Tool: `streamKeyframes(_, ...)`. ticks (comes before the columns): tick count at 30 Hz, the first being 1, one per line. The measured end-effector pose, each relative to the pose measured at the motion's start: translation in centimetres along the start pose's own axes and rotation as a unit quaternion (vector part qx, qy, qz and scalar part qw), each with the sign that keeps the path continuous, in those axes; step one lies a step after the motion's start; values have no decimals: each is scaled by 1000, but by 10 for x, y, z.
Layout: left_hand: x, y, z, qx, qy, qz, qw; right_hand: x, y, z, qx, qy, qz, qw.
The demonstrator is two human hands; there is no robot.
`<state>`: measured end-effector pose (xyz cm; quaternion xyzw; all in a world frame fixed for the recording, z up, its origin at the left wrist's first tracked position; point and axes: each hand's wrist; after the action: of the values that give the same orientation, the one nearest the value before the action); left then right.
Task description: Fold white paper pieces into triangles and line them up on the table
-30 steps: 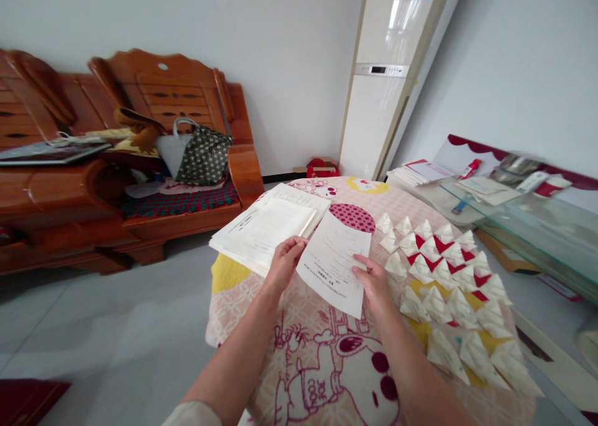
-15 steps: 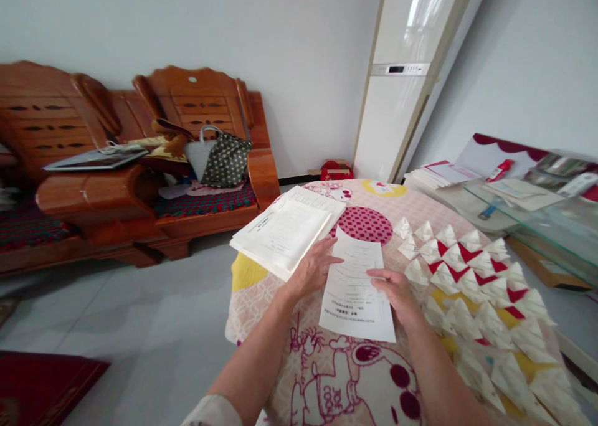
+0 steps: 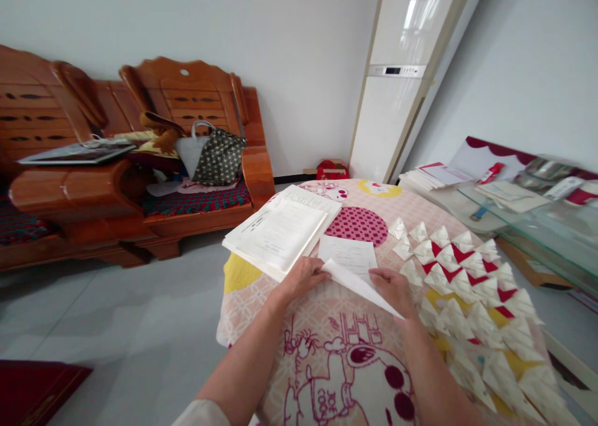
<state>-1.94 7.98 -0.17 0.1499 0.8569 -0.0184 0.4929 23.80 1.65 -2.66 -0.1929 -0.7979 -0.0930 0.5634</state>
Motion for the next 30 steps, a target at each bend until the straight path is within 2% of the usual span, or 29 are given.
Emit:
streamKeyframes(3,6,3,-2,81,-26,22,996,1,2,-8,-58,1,-10,998)
streamKeyframes(6,9,5,-4,75,-34,22,996,5,3,-13,-108,74,-16,991)
streamKeyframes(8,9,7,-4,59,-26,14,998,10,1,-14,-108,109,-22,988)
streamKeyframes(11,8,9,-3,57,-26,10,998,20,-4,-12,-81,76,-46,993)
streamKeyframes(15,6,8,-2,52,-38,-18,998,28,-12,-11,-34,-44,-62,997)
streamKeyframes(18,5,5,-1,62,-27,-46,997,22,-13,-15,33,-101,-28,994)
streamKeyframes(21,2,4,2,73,51,-63,994,14,-11,-17,92,-159,16,983)
streamKeyframes(26,-4,5,10,-33,139,-80,987,22,-13,-11,71,-215,35,973)
streamKeyframes(30,-6,4,13,-21,154,-89,984,31,-16,-8,53,-239,31,969)
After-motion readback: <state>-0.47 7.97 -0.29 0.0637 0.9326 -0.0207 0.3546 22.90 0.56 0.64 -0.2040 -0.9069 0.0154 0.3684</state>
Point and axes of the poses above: each hand's wrist, its own y-axis towards the middle knuckle, its own z-axis out of the palm, x = y × z, and after that the axes turned 2 degrees about -x, right-handed
